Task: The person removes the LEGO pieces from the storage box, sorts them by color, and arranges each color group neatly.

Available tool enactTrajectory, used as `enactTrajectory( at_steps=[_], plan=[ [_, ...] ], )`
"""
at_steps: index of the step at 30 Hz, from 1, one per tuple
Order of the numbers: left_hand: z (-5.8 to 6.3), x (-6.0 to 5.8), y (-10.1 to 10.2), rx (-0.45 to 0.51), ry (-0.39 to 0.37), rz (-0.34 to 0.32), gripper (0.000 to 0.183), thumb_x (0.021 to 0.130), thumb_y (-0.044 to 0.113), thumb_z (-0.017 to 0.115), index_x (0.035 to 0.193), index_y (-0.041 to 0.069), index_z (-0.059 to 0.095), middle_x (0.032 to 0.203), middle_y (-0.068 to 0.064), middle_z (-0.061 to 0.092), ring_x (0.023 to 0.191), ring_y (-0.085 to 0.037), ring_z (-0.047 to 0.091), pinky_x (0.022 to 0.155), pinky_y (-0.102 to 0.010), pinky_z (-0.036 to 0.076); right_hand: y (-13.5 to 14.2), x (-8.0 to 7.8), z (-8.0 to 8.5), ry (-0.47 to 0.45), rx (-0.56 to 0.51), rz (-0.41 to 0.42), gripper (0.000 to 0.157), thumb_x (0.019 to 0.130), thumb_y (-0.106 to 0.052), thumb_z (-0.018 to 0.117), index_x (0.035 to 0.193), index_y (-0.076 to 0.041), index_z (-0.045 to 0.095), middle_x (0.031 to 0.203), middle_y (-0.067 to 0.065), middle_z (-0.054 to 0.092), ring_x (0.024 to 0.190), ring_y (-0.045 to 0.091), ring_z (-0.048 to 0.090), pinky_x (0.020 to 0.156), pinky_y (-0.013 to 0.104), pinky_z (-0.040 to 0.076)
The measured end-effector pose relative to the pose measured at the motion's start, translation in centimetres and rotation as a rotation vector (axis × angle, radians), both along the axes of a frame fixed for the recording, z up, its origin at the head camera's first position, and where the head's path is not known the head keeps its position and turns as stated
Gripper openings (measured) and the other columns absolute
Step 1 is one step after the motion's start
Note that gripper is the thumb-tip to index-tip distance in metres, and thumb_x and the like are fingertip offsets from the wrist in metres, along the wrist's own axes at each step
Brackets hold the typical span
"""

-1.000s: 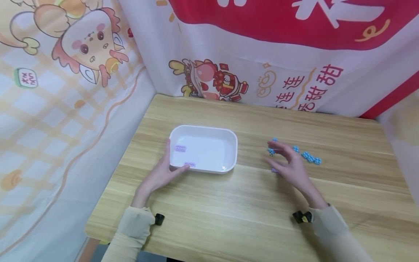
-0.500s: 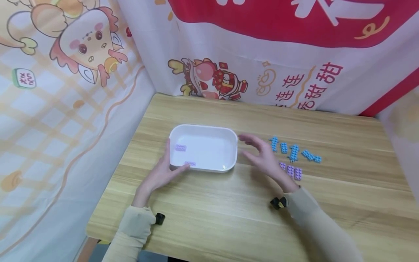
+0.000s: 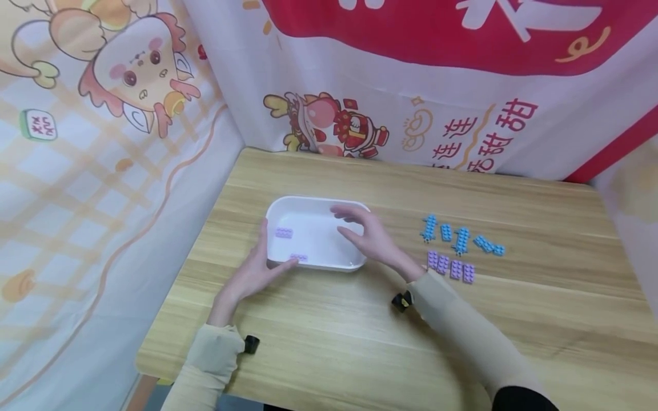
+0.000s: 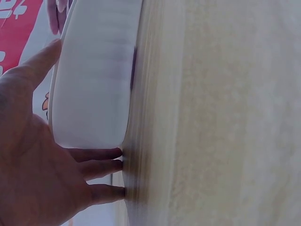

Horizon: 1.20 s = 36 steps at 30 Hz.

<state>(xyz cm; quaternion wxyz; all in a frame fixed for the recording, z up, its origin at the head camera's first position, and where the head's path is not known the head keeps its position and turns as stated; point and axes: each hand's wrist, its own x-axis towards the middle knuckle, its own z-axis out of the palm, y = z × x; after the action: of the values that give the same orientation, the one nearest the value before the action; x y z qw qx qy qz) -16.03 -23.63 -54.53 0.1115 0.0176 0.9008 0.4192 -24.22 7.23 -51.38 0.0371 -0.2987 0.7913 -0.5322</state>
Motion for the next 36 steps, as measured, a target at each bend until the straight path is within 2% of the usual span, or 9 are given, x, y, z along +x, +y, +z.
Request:
enactTrajectory(
  at_steps=[7,14,19,25,30,32,36],
  plan=[
    [0.0,0.0,-0.1,0.015,-0.011,-0.001,0.136,0.096,0.067,0.076,0.171,0.032,-0.031,0.186,-0.017,-0.002,0.171,-0.048,0.01,0.137,-0.073,0.014,-2.3,-1.3,0.2,0.003,0.07,0.079,0.044,0.102,0.004,0.068,0.145,0.007,0.064,0.147,0.026,0.069,0.131,0.042,0.071,0.118,0.053,0.059],
    [-0.1,0.0,-0.5,0.01,-0.007,-0.001,0.136,0.096,0.069,0.075,0.173,0.026,-0.028,0.187,-0.017,-0.002,0.171,-0.047,0.011,0.137,-0.073,0.016,-5.4,-2.0,0.5,-0.074,0.164,0.156,0.043,0.105,0.003,0.064,0.148,0.006,0.063,0.15,0.025,0.068,0.134,0.041,0.07,0.121,0.05,0.057],
    [-0.1,0.1,-0.4,0.01,0.0,-0.001,0.134,0.096,0.071,0.074,0.173,0.027,-0.027,0.187,-0.014,-0.005,0.171,-0.047,0.011,0.136,-0.073,0.018,-7.3,-2.7,0.0,-0.084,0.199,0.202,0.044,0.105,0.003,0.064,0.148,0.007,0.062,0.149,0.025,0.068,0.135,0.043,0.069,0.12,0.05,0.057],
    [-0.2,0.3,-0.1,0.02,0.003,-0.008,0.136,0.095,0.072,0.074,0.173,0.026,-0.027,0.187,-0.015,-0.004,0.171,-0.048,0.015,0.136,-0.073,0.02,-8.6,-3.5,-0.8,-0.077,0.251,0.217,0.044,0.104,0.003,0.065,0.147,0.006,0.063,0.149,0.024,0.068,0.135,0.041,0.069,0.121,0.05,0.057],
    [0.0,0.5,-0.1,0.019,0.004,-0.007,0.136,0.095,0.068,0.076,0.174,0.024,-0.026,0.186,-0.017,0.0,0.17,-0.049,0.017,0.136,-0.073,0.019,-9.3,-4.2,-1.2,-0.03,0.314,0.237,0.043,0.102,0.003,0.066,0.144,0.006,0.065,0.146,0.024,0.071,0.133,0.04,0.07,0.12,0.049,0.058],
    [0.1,0.4,-0.1,0.014,0.005,-0.006,0.135,0.096,0.067,0.076,0.174,0.025,-0.026,0.186,-0.017,0.001,0.169,-0.05,0.017,0.135,-0.073,0.02,-9.8,-4.9,-2.1,0.003,0.348,0.244,0.044,0.1,0.002,0.069,0.144,0.006,0.066,0.144,0.024,0.072,0.132,0.04,0.07,0.119,0.049,0.058],
    [0.2,0.3,-0.1,0.014,0.012,-0.007,0.135,0.096,0.067,0.076,0.173,0.027,-0.027,0.186,-0.017,0.002,0.169,-0.049,0.019,0.136,-0.072,0.02,-10.6,-5.6,-2.9,0.069,0.427,0.258,0.047,0.097,0.001,0.072,0.143,0.006,0.066,0.135,0.024,0.075,0.125,0.036,0.072,0.116,0.045,0.059]
  ],
)
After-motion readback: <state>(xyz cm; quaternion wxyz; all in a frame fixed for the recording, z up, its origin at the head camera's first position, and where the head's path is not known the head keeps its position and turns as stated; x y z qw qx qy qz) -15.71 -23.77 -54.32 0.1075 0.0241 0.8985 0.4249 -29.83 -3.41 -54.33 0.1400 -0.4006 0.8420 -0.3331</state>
